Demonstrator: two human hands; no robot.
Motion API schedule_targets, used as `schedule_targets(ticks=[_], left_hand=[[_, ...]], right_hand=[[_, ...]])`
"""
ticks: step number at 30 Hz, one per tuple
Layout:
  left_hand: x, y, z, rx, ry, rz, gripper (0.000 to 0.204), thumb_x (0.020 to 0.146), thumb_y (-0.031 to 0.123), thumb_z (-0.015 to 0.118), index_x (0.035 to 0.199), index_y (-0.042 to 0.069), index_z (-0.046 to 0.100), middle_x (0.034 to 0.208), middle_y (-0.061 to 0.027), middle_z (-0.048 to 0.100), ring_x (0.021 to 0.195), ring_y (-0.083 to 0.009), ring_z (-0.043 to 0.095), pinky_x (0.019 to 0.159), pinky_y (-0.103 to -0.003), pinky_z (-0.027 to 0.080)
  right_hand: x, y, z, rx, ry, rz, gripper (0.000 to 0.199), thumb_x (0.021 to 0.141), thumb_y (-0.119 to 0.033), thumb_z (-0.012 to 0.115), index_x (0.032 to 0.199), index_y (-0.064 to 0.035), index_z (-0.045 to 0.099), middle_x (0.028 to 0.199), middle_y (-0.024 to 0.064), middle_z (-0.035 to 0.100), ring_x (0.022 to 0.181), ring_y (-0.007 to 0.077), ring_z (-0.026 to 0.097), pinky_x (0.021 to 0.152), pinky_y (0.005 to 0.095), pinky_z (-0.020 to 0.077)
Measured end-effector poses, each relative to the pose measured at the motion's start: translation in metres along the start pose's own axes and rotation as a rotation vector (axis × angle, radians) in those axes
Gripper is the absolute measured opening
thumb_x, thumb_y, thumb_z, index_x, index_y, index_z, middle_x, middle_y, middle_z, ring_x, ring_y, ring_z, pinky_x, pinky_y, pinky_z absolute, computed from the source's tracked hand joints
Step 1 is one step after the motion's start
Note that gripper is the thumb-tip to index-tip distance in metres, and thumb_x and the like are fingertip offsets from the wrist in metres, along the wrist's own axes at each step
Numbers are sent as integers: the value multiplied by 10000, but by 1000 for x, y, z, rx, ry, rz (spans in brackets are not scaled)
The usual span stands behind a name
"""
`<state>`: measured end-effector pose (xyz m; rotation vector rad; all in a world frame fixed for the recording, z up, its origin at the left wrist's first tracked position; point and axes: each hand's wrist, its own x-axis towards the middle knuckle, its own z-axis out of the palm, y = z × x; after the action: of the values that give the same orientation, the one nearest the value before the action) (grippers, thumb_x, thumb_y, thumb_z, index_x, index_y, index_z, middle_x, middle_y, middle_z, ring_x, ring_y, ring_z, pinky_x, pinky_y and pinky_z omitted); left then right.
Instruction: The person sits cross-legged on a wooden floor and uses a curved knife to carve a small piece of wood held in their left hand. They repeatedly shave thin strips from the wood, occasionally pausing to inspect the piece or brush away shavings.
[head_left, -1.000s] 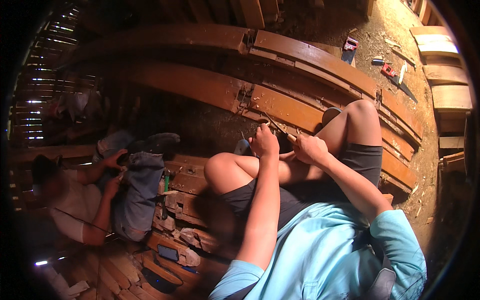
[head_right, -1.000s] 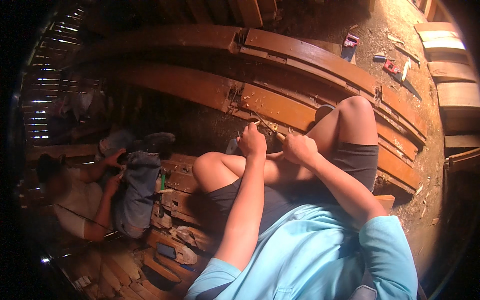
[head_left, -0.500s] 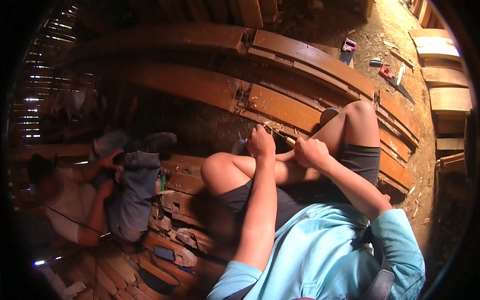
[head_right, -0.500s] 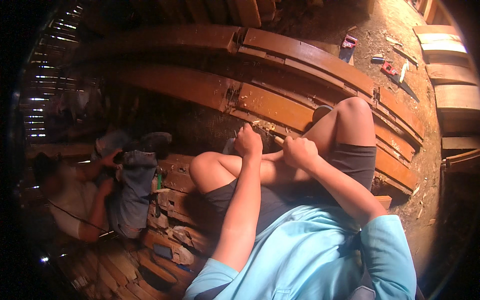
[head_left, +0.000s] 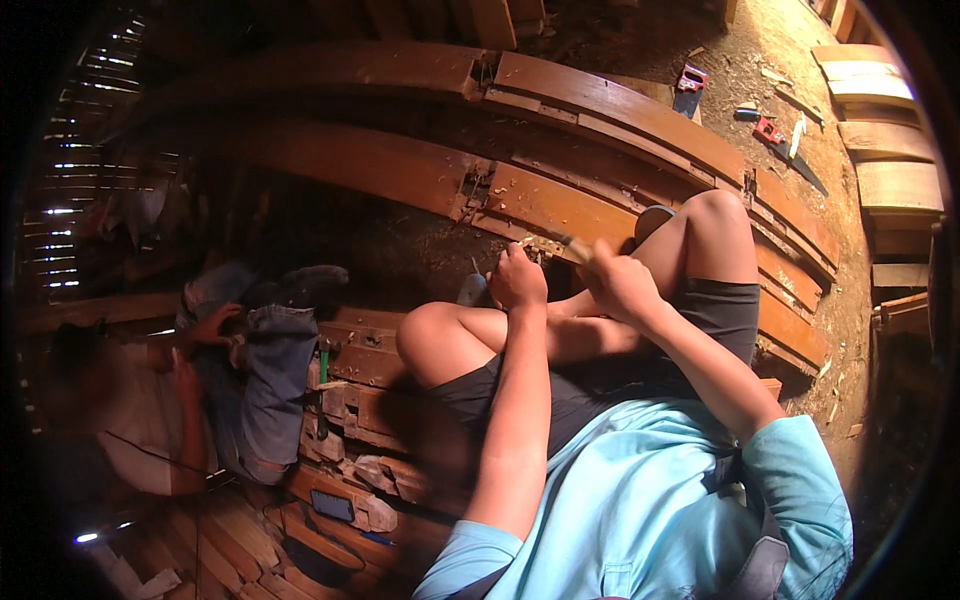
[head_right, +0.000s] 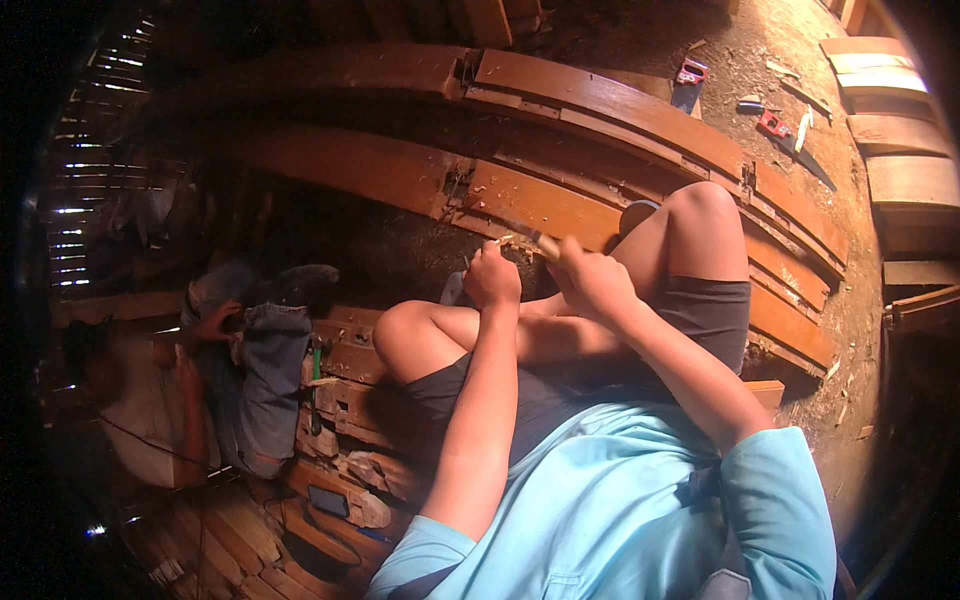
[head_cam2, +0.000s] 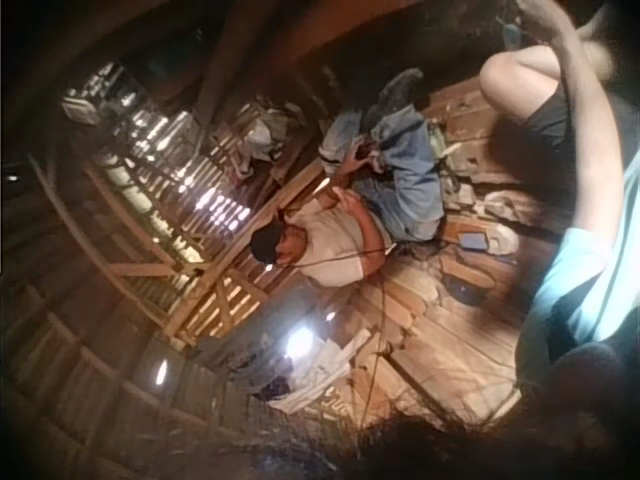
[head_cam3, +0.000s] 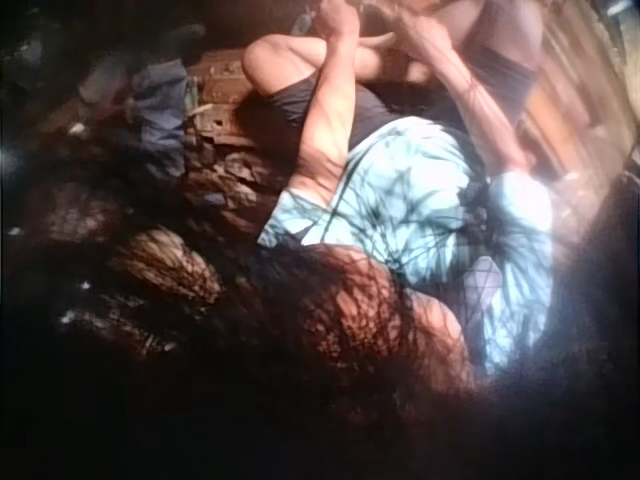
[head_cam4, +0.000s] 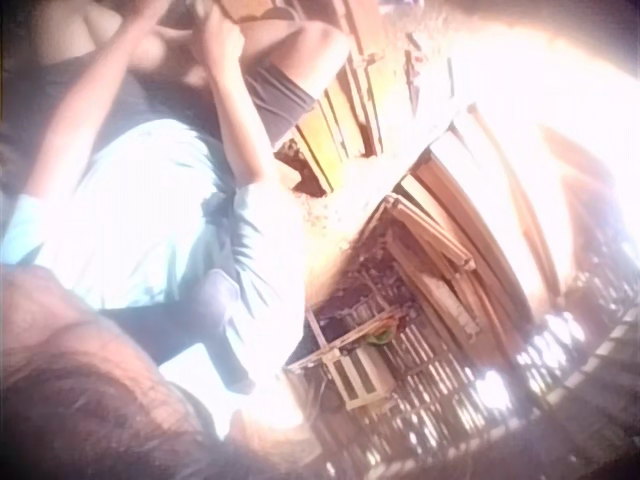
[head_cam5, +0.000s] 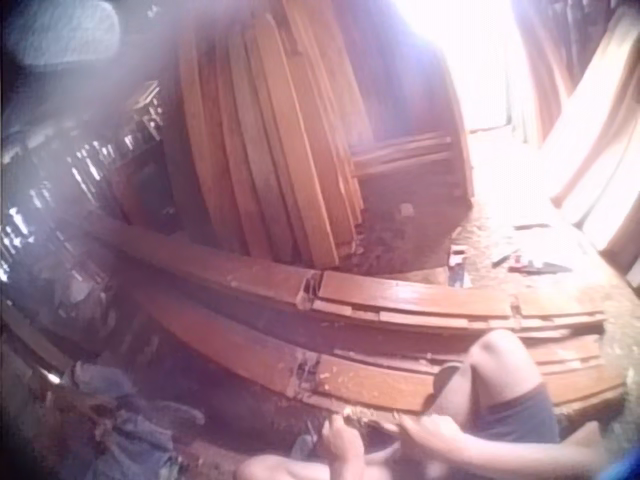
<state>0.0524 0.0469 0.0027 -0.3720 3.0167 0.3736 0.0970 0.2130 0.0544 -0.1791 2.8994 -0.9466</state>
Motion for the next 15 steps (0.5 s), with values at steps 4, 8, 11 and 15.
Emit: schedule_targets(ticks=[4, 8, 11, 15], left_hand=[[-1, 1, 0, -50, 28, 2, 148, 843, 105, 518, 933, 73, 630, 920, -116, 672, 870, -321, 654, 776, -451, 499], [-3, 1, -1, -13, 9, -10, 156, 847, 105, 506, 952, 69, 616, 933, -119, 666, 858, -329, 651, 768, -446, 503], [-3, 2, -3, 15, -17, 15, 164, 847, 109, 497, 952, 64, 615, 933, -127, 663, 861, -340, 648, 771, -448, 503], [-4, 6, -4, -6, -19, 26, 166, 838, 116, 502, 948, 57, 613, 940, -136, 662, 861, -351, 645, 774, -458, 502]], right_hand=[[-4, 9, 11, -275, -198, 107, 235, 826, -289, 582, 850, -55, 587, 651, 193, 640, 629, 363, 667, 544, 472, 535], [0, 1, -1, -217, -290, 166, 251, 840, -296, 573, 861, -46, 592, 723, 200, 655, 722, 394, 663, 625, 478, 539], [10, -12, -28, -33, -282, 93, 249, 843, -284, 590, 891, -42, 558, 729, 211, 643, 745, 416, 644, 638, 481, 526], [13, -46, -47, 294, 89, -33, 282, 854, -266, 610, 971, -49, 476, 703, 220, 612, 720, 425, 616, 604, 497, 495]])
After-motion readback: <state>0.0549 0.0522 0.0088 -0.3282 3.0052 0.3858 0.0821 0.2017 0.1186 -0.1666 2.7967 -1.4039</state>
